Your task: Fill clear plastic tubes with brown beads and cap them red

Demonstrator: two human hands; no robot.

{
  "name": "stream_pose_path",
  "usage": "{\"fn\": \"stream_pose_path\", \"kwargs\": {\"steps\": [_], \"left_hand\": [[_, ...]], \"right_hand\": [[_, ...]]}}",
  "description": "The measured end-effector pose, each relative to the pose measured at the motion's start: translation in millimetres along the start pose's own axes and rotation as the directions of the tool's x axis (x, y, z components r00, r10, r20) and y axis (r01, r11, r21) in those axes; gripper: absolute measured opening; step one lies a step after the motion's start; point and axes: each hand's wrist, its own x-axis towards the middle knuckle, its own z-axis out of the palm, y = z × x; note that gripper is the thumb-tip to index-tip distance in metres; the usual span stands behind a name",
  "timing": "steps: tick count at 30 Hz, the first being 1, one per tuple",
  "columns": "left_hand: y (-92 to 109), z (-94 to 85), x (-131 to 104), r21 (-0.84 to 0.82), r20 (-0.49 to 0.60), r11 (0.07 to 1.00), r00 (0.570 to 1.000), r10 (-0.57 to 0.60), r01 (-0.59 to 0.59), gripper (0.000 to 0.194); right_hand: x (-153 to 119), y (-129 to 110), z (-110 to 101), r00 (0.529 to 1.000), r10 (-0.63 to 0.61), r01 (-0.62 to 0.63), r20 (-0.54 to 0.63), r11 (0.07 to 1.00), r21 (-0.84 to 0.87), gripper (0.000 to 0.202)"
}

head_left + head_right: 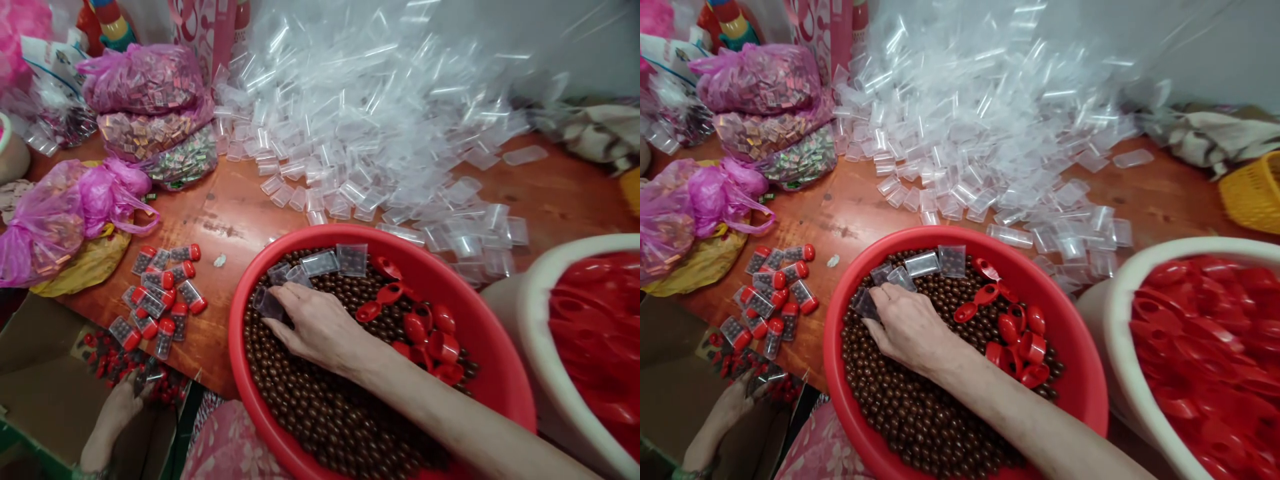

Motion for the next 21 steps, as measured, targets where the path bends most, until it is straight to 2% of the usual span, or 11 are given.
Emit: {"fn": "stream_pose_path", "kwargs": {"steps": [3, 6, 8, 10, 13, 15, 19, 21], "left_hand": [[33.7, -19.9, -6.7, -0.078, 0.086, 0.996, 0.995, 0.041, -0.034, 0.051], [79.4, -46.4, -25.1, -0.274, 0.171, 0.945, 0.958, 0.231, -0.179, 0.044], [108.7, -62.6, -39.4, -0.374, 0.112, 0.884, 0.932, 0.344, -0.282, 0.036], [132.4, -74.1, -50.4, -0.418, 0.021, 0.820, 0.899, 0.438, -0.390, 0.028], [156.8, -81.4, -57.5, -0.488, -0.084, 0.684, 0.809, 0.582, -0.542, 0.021], [168.7, -81.9, -58.3, -0.548, -0.161, 0.577, 0.753, 0.638, -0.605, 0.020], [189.9, -82.0, -59.6, -0.657, -0.261, 0.416, 0.708, 0.657, -0.628, 0.023], [200.4, -82.3, -60.7, -0.677, -0.273, 0.383, 0.697, 0.663, -0.629, 0.026]], "right_hand": [[-8.1, 7.9, -12.8, 0.998, -0.056, 0.056, 0.016, 0.998, -0.017, 0.014], [-21.0, 21.2, -26.6, 0.996, -0.083, 0.087, 0.026, 0.982, -0.167, 0.008], [-27.6, 27.1, -29.1, 0.994, -0.072, 0.092, 0.081, 0.951, -0.296, 0.014], [-30.3, 27.4, -24.0, 0.986, -0.055, 0.107, 0.160, 0.936, -0.336, 0.022], [-26.8, 19.9, -8.4, 0.967, -0.082, 0.145, 0.243, 0.956, -0.256, 0.027], [-21.4, 15.5, -0.7, 0.953, -0.131, 0.180, 0.273, 0.970, -0.165, 0.027], [-12.4, 19.4, -1.0, 0.924, -0.228, 0.212, 0.308, 0.974, 0.085, 0.025], [-10.9, 24.9, -5.1, 0.918, -0.260, 0.203, 0.299, 0.957, 0.209, 0.023]]}}
